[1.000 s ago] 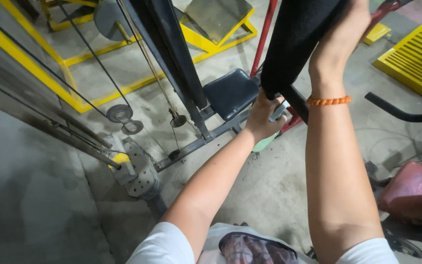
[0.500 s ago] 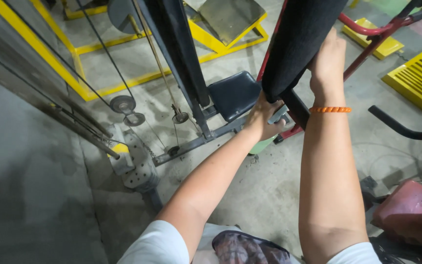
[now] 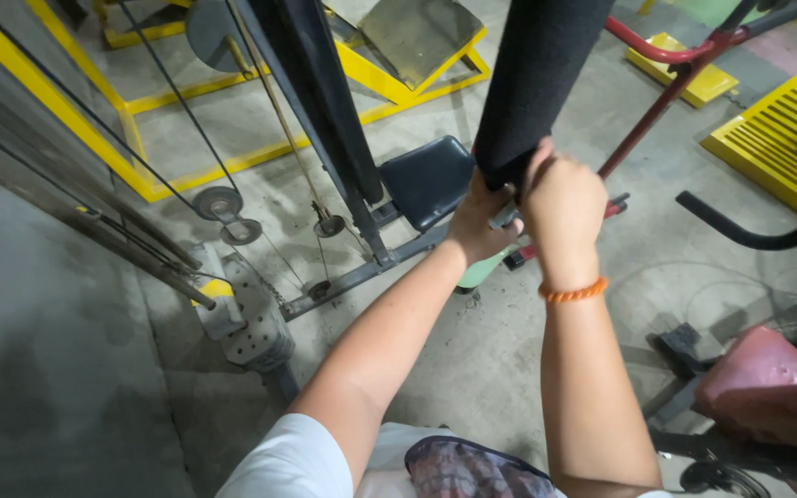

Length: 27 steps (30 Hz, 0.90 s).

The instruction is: Wiping down gym equipment with a spray bottle and cloth.

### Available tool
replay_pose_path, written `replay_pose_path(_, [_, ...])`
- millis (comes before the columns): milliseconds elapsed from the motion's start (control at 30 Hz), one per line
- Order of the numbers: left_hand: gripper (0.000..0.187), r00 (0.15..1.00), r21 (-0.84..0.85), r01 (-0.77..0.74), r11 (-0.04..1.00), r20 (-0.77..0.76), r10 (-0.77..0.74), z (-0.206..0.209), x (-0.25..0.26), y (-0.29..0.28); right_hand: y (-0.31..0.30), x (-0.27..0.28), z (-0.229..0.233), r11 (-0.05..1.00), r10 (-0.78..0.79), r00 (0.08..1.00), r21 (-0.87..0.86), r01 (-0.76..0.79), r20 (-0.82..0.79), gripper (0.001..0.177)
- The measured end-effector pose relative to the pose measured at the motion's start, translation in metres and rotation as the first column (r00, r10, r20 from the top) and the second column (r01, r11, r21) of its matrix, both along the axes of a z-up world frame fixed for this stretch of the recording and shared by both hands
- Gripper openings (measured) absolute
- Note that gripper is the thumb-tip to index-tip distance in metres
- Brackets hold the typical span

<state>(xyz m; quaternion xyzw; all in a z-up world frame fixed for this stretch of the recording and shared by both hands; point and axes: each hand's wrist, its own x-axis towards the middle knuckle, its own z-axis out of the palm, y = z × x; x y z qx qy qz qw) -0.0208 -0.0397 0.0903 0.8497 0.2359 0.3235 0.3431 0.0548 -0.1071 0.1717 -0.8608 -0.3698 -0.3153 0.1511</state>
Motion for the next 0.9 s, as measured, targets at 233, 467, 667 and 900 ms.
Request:
replay_pose_path(233, [0.046, 0.999, 0.068, 0.000, 0.998, 0.032, -0.002, -0.035, 0.021, 0.016, -0.046, -0.009, 0.006, 0.942, 0.174, 0.975, -0.311, -0.123, 0.141, 0.041])
replay_pose_path(467, [0.048, 0.998, 0.086, -0.055, 0.995, -0.031, 0.058, -0.040, 0.026, 0.013, -0.077, -0.012, 0.020, 0.884, -0.011, 0.973, -0.458, -0.099, -0.231, 0.060])
replay_pose_path(667, [0.053, 0.994, 0.013, -0.032, 0.999, -0.102, 0.034, 0.002, -0.005, -0.002, -0.092, -0.024, 0.053, 0.861, -0.140, 0.863, -0.490, -0.135, -0.485, 0.068])
replay_pose_path(900, [0.051, 0.996, -0.069, -0.062, 0.996, -0.067, 0.057, -0.016, 0.012, 0.001, -0.086, -0.040, 0.046, 0.968, 0.090, 0.969, -0.207, -0.139, -0.231, 0.063])
